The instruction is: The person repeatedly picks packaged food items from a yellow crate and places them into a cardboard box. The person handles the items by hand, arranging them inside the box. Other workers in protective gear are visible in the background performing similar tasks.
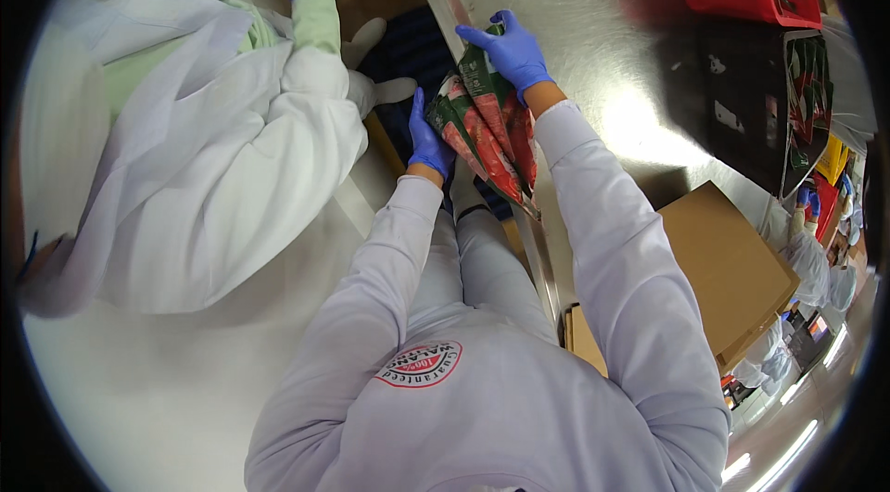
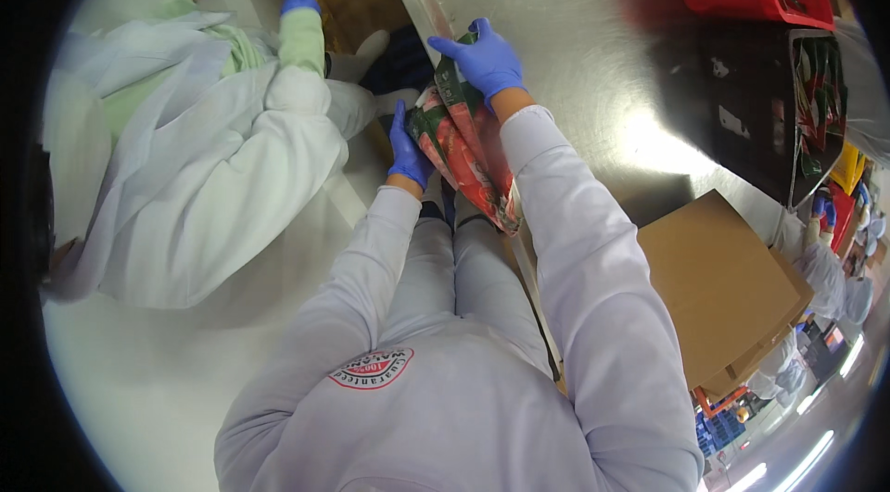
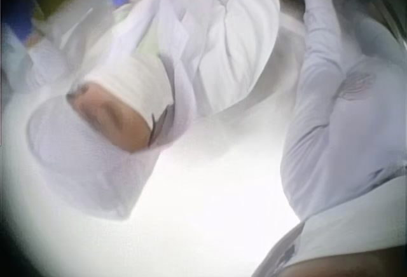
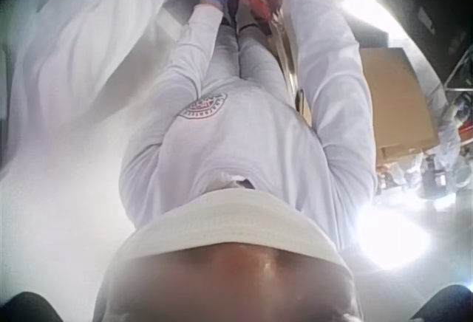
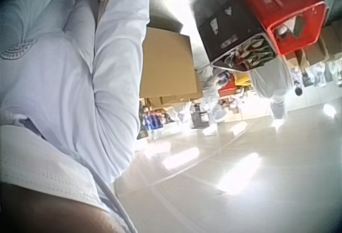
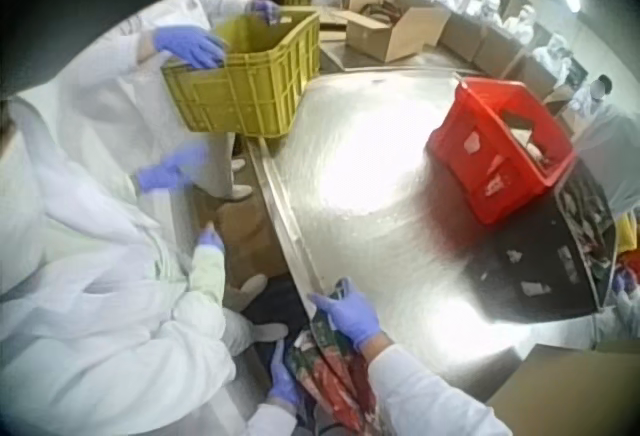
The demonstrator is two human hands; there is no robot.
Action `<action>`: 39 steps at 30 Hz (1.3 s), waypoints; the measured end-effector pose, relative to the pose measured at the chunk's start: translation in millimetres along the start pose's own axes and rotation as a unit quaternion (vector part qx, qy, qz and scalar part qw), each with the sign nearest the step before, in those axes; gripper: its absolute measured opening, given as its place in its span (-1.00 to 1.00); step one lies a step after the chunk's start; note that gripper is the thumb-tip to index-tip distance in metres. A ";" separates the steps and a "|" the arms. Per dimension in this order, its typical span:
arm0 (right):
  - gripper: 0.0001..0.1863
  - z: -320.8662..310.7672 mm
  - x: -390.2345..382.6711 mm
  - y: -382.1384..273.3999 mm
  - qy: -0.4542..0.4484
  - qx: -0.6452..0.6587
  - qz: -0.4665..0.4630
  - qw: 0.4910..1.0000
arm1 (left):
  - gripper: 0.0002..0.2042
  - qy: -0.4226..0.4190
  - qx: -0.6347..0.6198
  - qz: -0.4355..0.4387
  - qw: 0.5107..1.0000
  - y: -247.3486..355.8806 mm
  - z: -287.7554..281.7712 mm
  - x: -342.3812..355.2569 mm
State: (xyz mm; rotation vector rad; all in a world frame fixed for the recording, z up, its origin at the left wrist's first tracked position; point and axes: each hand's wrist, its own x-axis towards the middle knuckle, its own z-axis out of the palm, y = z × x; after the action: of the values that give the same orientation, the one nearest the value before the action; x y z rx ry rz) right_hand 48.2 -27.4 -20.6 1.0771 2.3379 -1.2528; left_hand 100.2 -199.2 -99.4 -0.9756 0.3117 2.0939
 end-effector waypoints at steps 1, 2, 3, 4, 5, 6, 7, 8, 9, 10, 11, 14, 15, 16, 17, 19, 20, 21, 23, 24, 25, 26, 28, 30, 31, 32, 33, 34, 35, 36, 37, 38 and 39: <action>-0.15 0.2 -1.2 7.4 -0.011 0.035 -0.014 0.999 | -0.48 -0.007 0.000 -0.004 1.000 -1.6 3.6 -5.0; -0.10 -0.6 -2.3 14.4 -0.021 0.071 -0.029 0.997 | -0.48 -0.014 0.000 -0.009 1.000 -2.9 7.0 -8.7; -0.10 -3.7 -9.7 17.7 -0.050 0.113 -0.032 0.992 | -0.49 -0.026 0.004 -0.004 1.000 -4.3 8.3 -11.2; -0.09 -7.8 -23.0 20.5 -0.080 0.155 -0.034 0.984 | -0.49 -0.037 0.009 0.000 0.999 -6.1 9.1 -14.0; -0.08 -10.5 -33.7 23.9 -0.109 0.197 -0.036 0.974 | -0.49 -0.049 0.014 0.004 0.999 -8.0 9.7 -16.9; -0.09 -10.5 -38.8 32.8 -0.098 0.222 -0.027 0.970 | -0.50 -0.050 0.028 0.015 0.998 -11.4 14.4 -22.8; -0.10 -8.3 -40.4 39.6 -0.089 0.245 -0.021 0.965 | -0.51 -0.053 0.039 0.027 0.997 -13.5 21.2 -28.8; -0.11 -7.9 -42.0 46.0 -0.080 0.269 -0.014 0.960 | -0.52 -0.055 0.050 0.039 0.996 -14.9 29.2 -32.7; -0.15 -21.4 -61.5 19.3 -0.106 0.344 0.008 0.933 | -0.53 -0.068 0.078 0.077 0.992 -12.6 36.3 -36.1; -0.14 -31.6 -68.1 8.8 -0.095 0.354 -0.036 0.930 | -0.54 -0.080 0.109 0.112 0.984 -12.0 45.6 -41.9; -0.14 -40.8 -74.2 2.7 -0.083 0.363 -0.081 0.924 | -0.55 -0.092 0.140 0.147 0.975 -10.7 55.2 -47.4; -0.04 -86.0 -103.1 -23.5 -0.031 0.364 -0.186 0.912 | -0.54 -0.165 0.154 0.216 0.950 -5.1 109.7 -59.4; -0.02 -100.5 -116.3 -33.8 -0.025 0.357 -0.233 0.904 | -0.55 -0.189 0.126 0.218 0.949 -1.1 135.0 -76.3; 0.00 -109.8 -128.2 -39.1 -0.020 0.349 -0.279 0.895 | -0.56 -0.211 0.097 0.222 0.947 4.2 156.8 -94.1; 0.05 -119.3 -136.8 -33.3 -0.042 0.320 -0.284 0.903 | -0.53 -0.217 0.095 0.267 0.934 9.8 164.2 -98.5; 0.03 -123.9 -135.1 -7.2 -0.097 0.350 -0.373 0.854 | -0.44 -0.256 0.119 0.234 0.930 24.0 156.6 -99.2; 0.02 -121.6 -131.7 12.4 -0.124 0.364 -0.415 0.825 | -0.40 -0.275 0.131 0.218 0.927 27.0 150.3 -96.2; -0.06 -113.3 -124.2 41.8 -0.251 0.558 -0.295 0.734 | -0.40 -0.224 0.190 0.233 0.927 24.1 130.9 -81.4; -0.13 -76.4 -109.3 84.2 -0.164 0.467 -0.138 0.858 | -0.38 -0.161 0.403 0.272 0.859 15.2 95.9 -62.0; -0.16 -65.1 -107.2 85.6 -0.119 0.409 -0.056 0.903 | -0.35 -0.127 0.501 0.286 0.807 11.2 90.6 -58.6; -0.19 -49.7 -104.1 83.4 -0.084 0.474 -0.041 0.876 | -0.32 -0.131 0.503 0.255 0.815 7.9 86.9 -54.5; -0.17 -49.5 -99.5 82.7 -0.080 0.417 -0.047 0.904 | -0.29 -0.135 0.504 0.224 0.823 4.4 83.8 -50.6; -0.14 -55.2 -88.8 70.7 -0.075 0.302 -0.053 0.949 | -0.24 -0.128 0.511 0.190 0.828 3.6 72.5 -45.1; -0.05 -53.8 -74.6 78.6 -0.084 0.269 -0.076 0.956 | -0.24 -0.117 0.522 0.191 0.823 6.7 67.8 -33.2; -0.03 -55.7 -70.3 76.7 -0.085 0.236 -0.092 0.964 | -0.26 -0.114 0.519 0.183 0.827 8.6 69.2 -28.3; 0.00 -56.8 -66.2 75.6 -0.086 0.203 -0.108 0.969 | -0.27 -0.111 0.517 0.175 0.831 10.6 70.3 -23.5; 0.03 -53.3 -59.6 76.6 -0.090 0.215 -0.111 0.966 | -0.28 -0.105 0.515 0.167 0.834 13.2 73.8 -21.1; 0.06 -49.2 -53.5 77.7 -0.093 0.226 -0.113 0.963 | -0.31 -0.107 0.502 0.162 0.843 15.1 77.6 -18.2; 0.09 -45.3 -49.4 79.6 -0.096 0.238 -0.115 0.960 | -0.34 -0.109 0.489 0.156 0.851 16.6 81.4 -15.1; 0.10 -44.4 -48.2 76.5 -0.093 0.244 -0.126 0.957 | -0.37 -0.112 0.475 0.152 0.859 18.7 84.9 -12.8; 0.11 -44.5 -47.6 73.9 -0.090 0.250 -0.137 0.954 | -0.41 -0.105 0.447 0.136 0.878 20.4 83.4 -8.3; 0.12 -43.6 -48.1 71.6 -0.087 0.256 -0.147 0.951 | -0.44 -0.098 0.418 0.119 0.895 21.8 80.2 -3.5; 0.12 -41.1 -50.2 70.2 -0.081 0.271 -0.153 0.947 | -0.48 -0.091 0.390 0.102 0.911 22.1 79.8 -0.1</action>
State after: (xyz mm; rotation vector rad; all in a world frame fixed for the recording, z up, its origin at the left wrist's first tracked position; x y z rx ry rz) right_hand 137.4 5.8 -11.0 0.7146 2.1400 -2.0984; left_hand 40.7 -173.4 -47.8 -0.2700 1.0879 1.9376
